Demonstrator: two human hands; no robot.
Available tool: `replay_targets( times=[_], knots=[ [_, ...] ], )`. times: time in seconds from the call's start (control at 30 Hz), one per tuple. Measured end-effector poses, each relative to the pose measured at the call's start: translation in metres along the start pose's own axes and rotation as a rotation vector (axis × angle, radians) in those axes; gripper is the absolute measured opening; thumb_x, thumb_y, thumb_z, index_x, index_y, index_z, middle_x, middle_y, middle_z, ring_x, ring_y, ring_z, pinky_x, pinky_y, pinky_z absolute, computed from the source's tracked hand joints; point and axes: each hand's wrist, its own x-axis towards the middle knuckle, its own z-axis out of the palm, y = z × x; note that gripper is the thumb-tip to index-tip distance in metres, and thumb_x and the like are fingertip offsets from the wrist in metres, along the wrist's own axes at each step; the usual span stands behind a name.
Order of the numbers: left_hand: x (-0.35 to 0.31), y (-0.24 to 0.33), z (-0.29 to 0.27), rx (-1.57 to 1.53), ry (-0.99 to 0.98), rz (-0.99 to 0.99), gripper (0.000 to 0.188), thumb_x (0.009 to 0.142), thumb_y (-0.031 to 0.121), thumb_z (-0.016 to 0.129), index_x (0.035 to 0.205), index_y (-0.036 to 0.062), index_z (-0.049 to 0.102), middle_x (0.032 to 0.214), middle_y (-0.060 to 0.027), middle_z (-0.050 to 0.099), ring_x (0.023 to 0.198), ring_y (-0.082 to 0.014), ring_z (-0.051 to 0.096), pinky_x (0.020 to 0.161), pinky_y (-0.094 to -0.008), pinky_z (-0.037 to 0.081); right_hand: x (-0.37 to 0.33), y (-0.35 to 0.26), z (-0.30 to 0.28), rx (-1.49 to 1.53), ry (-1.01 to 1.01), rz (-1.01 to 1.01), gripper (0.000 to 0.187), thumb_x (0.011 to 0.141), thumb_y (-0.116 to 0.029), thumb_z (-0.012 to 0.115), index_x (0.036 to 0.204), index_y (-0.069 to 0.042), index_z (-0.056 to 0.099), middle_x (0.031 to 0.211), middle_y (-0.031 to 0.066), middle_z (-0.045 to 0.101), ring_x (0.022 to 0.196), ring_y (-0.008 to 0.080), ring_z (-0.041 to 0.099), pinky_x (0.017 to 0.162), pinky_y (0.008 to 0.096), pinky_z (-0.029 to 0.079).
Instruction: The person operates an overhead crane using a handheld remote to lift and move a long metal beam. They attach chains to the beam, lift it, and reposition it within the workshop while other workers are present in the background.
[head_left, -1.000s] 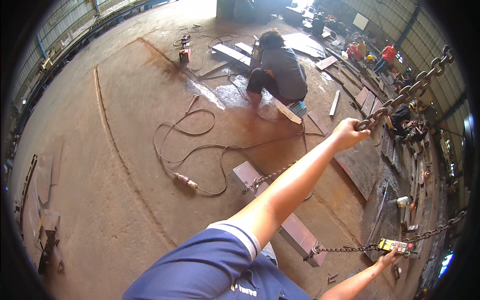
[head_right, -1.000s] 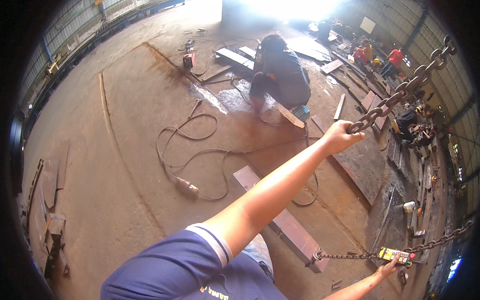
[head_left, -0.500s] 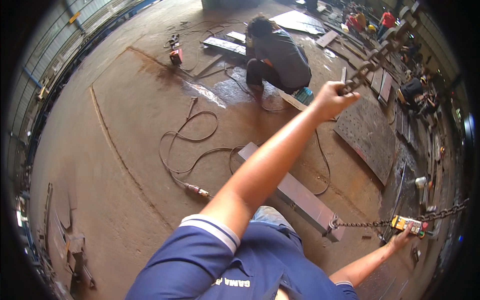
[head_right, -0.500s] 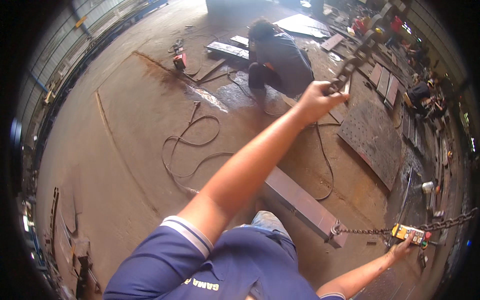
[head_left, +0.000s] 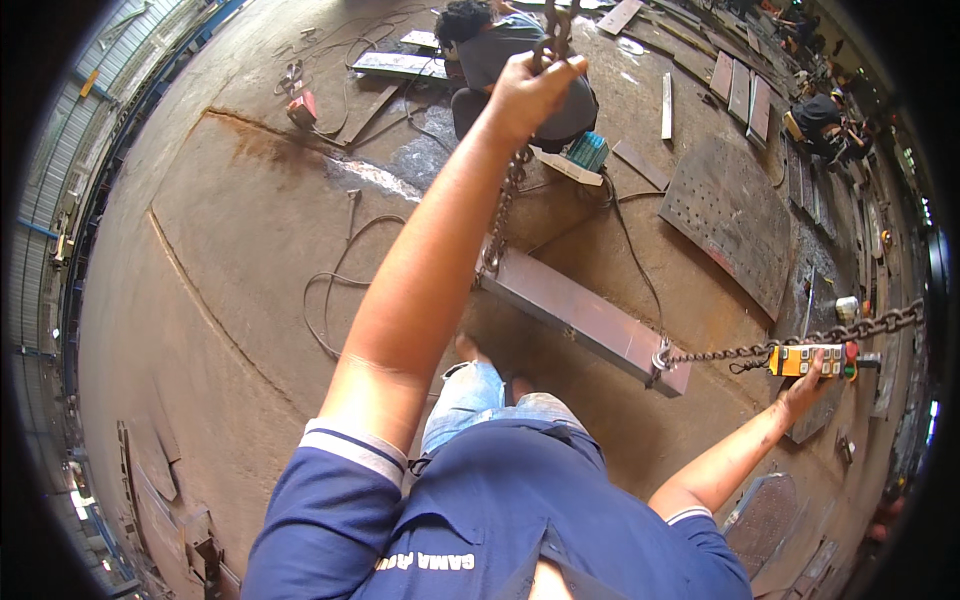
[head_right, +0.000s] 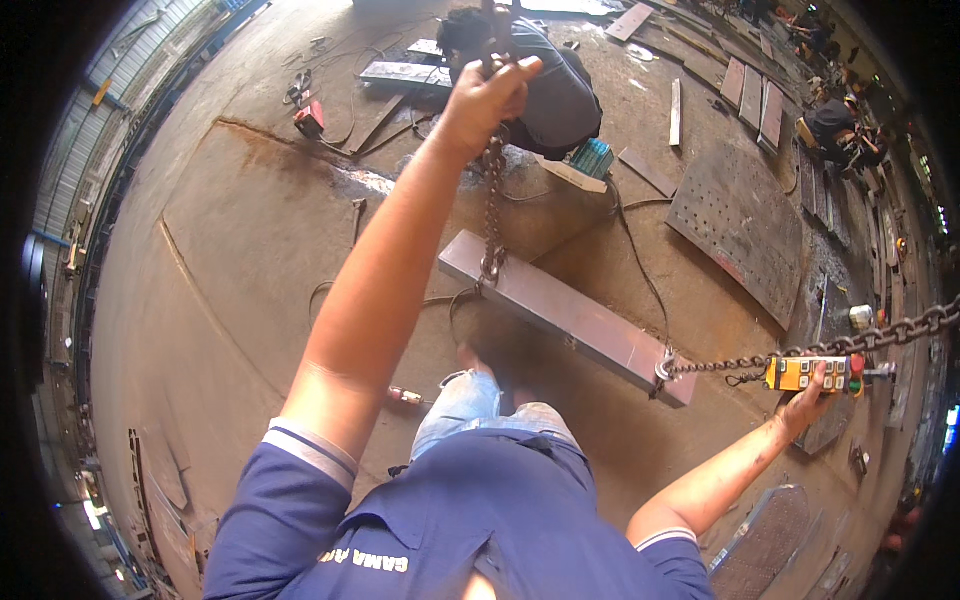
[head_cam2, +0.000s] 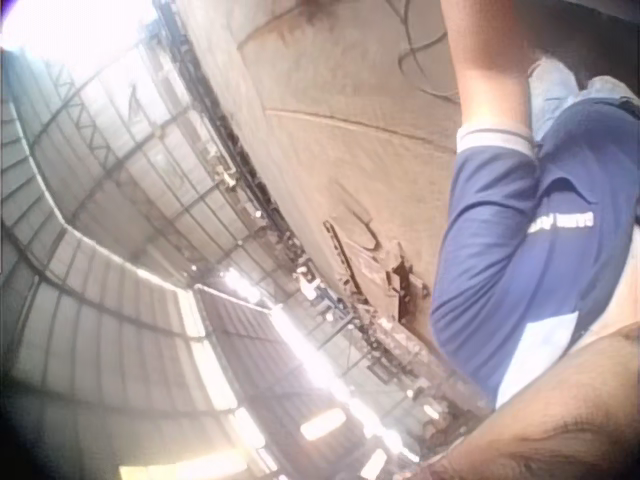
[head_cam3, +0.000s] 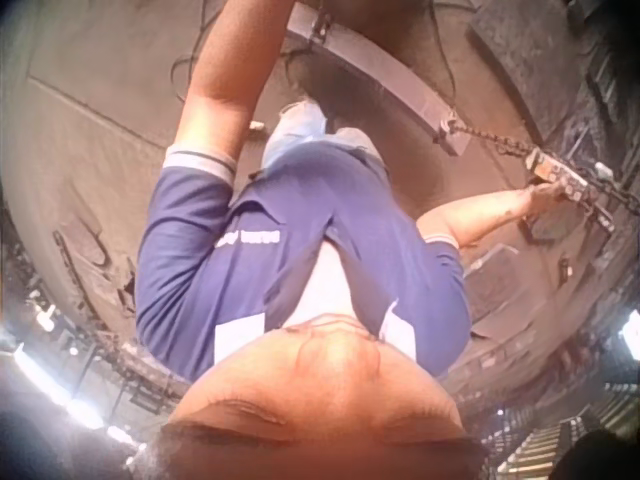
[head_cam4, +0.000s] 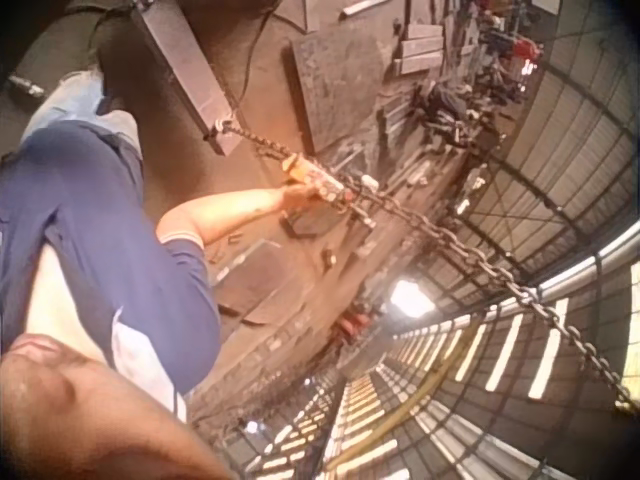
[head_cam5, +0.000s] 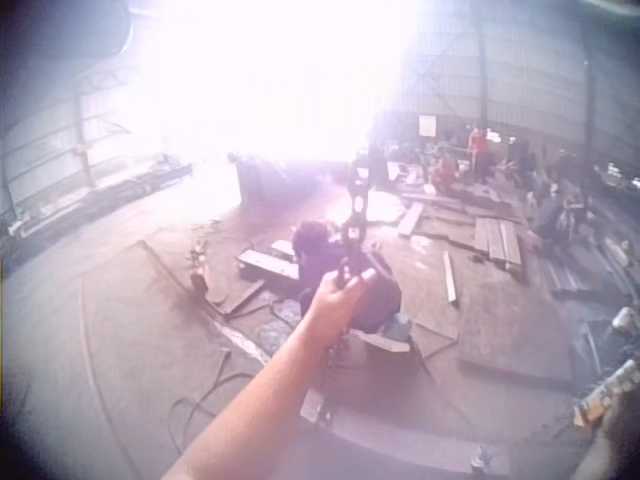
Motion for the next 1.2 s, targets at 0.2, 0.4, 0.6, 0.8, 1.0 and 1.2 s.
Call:
replay_targets(
  times=[0.2,0.4,0.6,0.8,1.0,1.2],
  knots=[
    [0.07,-0.001,-0.093,0.105,-0.022,0.017,0.037,0.094,0.025,0.067,0.063,0.0115,0.053,0.057,0.0025,0.046,0.053,-0.0098,0.041,0.053,-0.0284,0.034,0.01,0.014,0.11,-0.038,-0.097,0.038,0.054,0.091,-0.022,0.072,0.135,-0.003,0.047,0.104,0.0161,0.068,0.092,0.0249,0.068,0.087,0.0404,0.056],
    [0.128,0.004,-0.184,0.166,0.041,-0.033,0.03,0.094,0.027,0.067,0.071,0.0107,0.057,0.059,0.0038,0.044,0.054,-0.0091,0.041,0.054,-0.0274,0.032,0.004,0.037,0.223,0.257,-0.192,0.144,0.057,0.082,-0.019,0.06,0.135,-0.002,0.047,0.108,0.0155,0.065,0.099,0.028,0.065,0.092,0.0456,0.054],
    [0.175,0.006,-0.283,0.188,0.146,-0.055,0.018,0.094,0.026,0.066,0.087,0.0097,0.065,0.065,0.0045,0.052,0.055,-0.0076,0.05,0.049,-0.0253,0.037,-0.008,0.058,0.33,0.474,-0.288,0.286,0.072,0.067,-0.025,0.051,0.133,0.003,0.048,0.11,0.0189,0.059,0.109,0.0315,0.054,0.105,0.0473,0.041],
    [0.232,0.0,-0.391,0.099,0.167,0.076,0.008,0.095,0.016,0.065,0.096,0.0081,0.066,0.068,0.0031,0.051,0.06,-0.009,0.052,0.056,-0.0276,0.044,-0.022,0.065,0.429,0.326,-0.221,0.326,0.069,0.068,-0.025,0.052,0.131,0.003,0.05,0.114,0.0202,0.06,0.11,0.0311,0.055,0.106,0.0469,0.041],
    [0.28,0.008,-0.514,-0.001,0.148,0.004,0.008,0.097,0.019,0.063,0.1,0.0122,0.065,0.068,0.0061,0.045,0.055,-0.007,0.044,0.053,-0.0257,0.037,-0.031,0.086,0.519,0.488,-0.502,0.322,0.071,0.071,-0.027,0.057,0.136,-0.002,0.045,0.12,0.0177,0.055,0.118,0.0302,0.049,0.104,0.0493,0.045],
    [0.308,0.024,-0.619,-0.081,0.144,0.074,0.016,0.099,0.022,0.06,0.109,0.009,0.064,0.068,0.0069,0.042,0.052,-0.0047,0.038,0.046,-0.0231,0.028,-0.065,0.089,0.618,0.59,-0.582,0.305,0.075,0.069,-0.028,0.065,0.137,-0.009,0.041,0.113,0.0179,0.045,0.111,0.0313,0.043,0.095,0.0607,0.044]
  ],
)
